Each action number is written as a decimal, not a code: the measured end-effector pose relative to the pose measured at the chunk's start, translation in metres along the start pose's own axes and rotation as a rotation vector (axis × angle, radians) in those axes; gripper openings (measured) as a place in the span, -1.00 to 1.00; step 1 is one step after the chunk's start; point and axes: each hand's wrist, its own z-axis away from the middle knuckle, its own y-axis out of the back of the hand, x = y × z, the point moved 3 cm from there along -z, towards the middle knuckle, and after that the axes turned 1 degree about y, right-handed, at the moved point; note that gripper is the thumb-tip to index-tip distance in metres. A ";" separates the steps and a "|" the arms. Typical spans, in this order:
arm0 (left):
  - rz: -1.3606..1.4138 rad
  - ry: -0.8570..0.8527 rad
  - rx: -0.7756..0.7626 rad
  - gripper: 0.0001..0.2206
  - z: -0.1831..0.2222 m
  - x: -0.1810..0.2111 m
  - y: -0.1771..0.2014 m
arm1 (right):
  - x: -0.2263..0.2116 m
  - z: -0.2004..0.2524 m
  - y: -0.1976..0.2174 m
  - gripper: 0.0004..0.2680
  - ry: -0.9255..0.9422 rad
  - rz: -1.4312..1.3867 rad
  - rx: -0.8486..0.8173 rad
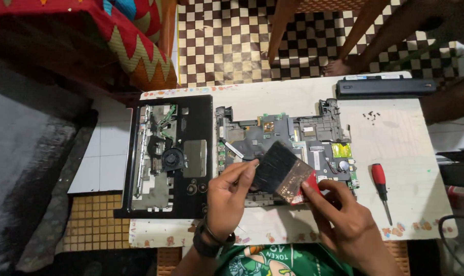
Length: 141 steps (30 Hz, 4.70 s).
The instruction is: Cleaning and inspecting the internal components of a disassembled laptop using a brush.
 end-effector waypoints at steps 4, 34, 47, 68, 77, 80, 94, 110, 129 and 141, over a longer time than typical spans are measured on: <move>0.092 0.189 0.041 -0.69 -0.004 -0.013 0.001 | -0.008 -0.002 0.006 -0.58 0.007 0.007 0.077; 0.716 0.376 -0.008 -0.66 0.001 -0.038 -0.007 | -0.007 -0.005 0.005 -0.48 0.058 -0.015 0.105; 0.757 0.296 0.049 -0.74 0.002 -0.039 -0.001 | -0.002 -0.009 -0.001 -0.53 -0.058 0.114 0.072; 0.496 0.215 0.170 -0.78 0.001 -0.037 -0.010 | 0.005 0.000 0.009 -0.52 -0.081 0.062 0.164; 0.433 0.206 0.124 -0.77 0.004 -0.021 -0.014 | -0.006 0.002 -0.005 -0.57 0.023 -0.155 0.026; 0.362 0.181 0.081 -0.70 0.003 -0.014 -0.012 | 0.000 0.003 -0.008 -0.56 0.001 -0.100 0.012; 0.003 -0.045 0.145 -0.73 0.002 -0.005 -0.001 | -0.006 0.003 0.010 -0.61 -0.048 -0.076 0.096; -0.107 -0.146 0.130 -0.78 0.006 0.004 -0.003 | 0.004 0.000 -0.001 -0.54 -0.094 -0.031 0.102; -0.178 -0.240 0.071 -0.83 0.013 0.018 -0.008 | 0.025 -0.001 -0.009 -0.42 -0.158 -0.049 0.010; -0.309 -0.303 0.106 -0.81 0.015 0.036 -0.009 | -0.001 -0.004 0.018 -0.62 -0.042 -0.119 0.175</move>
